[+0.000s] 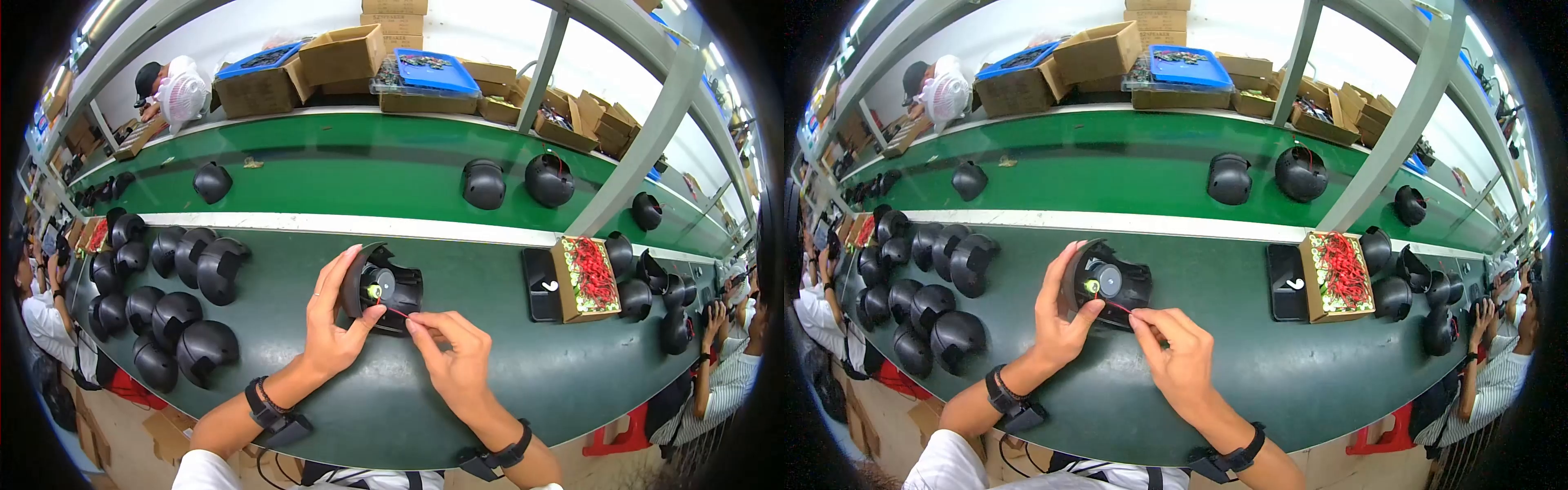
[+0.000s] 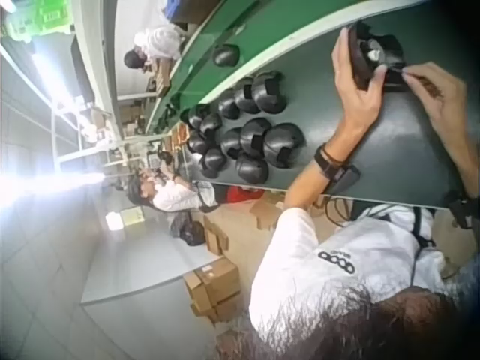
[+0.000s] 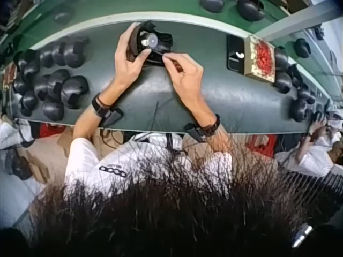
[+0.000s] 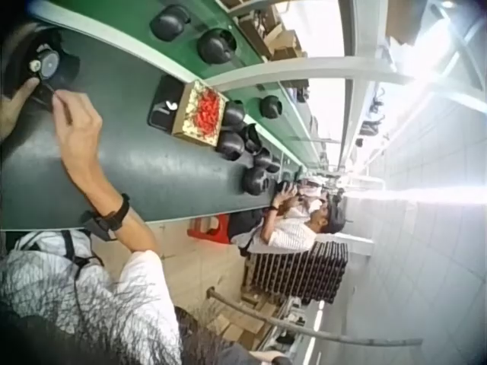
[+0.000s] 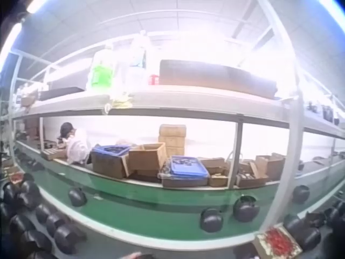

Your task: Assembling electronic components into black plastic spherical housings on a manufacturing production line.

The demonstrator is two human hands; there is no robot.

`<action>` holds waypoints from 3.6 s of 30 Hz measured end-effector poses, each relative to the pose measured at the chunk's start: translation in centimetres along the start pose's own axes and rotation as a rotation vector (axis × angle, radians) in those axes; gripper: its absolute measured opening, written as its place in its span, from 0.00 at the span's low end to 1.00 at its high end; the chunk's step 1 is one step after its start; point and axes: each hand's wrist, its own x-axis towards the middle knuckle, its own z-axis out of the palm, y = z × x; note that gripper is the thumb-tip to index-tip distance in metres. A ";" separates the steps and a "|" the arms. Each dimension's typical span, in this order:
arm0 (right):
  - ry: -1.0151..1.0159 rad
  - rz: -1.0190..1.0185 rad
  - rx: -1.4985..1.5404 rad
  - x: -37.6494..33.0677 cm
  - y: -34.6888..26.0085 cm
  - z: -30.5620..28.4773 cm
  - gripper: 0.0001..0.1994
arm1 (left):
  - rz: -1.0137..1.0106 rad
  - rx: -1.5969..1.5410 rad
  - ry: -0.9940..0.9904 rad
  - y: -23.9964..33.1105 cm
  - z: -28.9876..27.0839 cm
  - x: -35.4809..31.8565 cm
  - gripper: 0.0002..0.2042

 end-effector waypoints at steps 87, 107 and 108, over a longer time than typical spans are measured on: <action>-0.672 -0.164 0.035 1.1 2.2 -1.6 0.65 | -0.574 -0.421 -0.502 -0.4 -4.3 1.1 0.24; -0.714 -0.175 -0.146 1.1 1.4 -2.7 0.65 | -0.642 -0.508 -0.258 0.1 -2.6 -0.8 0.23; -0.727 -0.170 -0.099 1.0 1.3 -2.7 0.65 | -0.636 -0.549 -0.227 0.0 -2.5 -0.8 0.21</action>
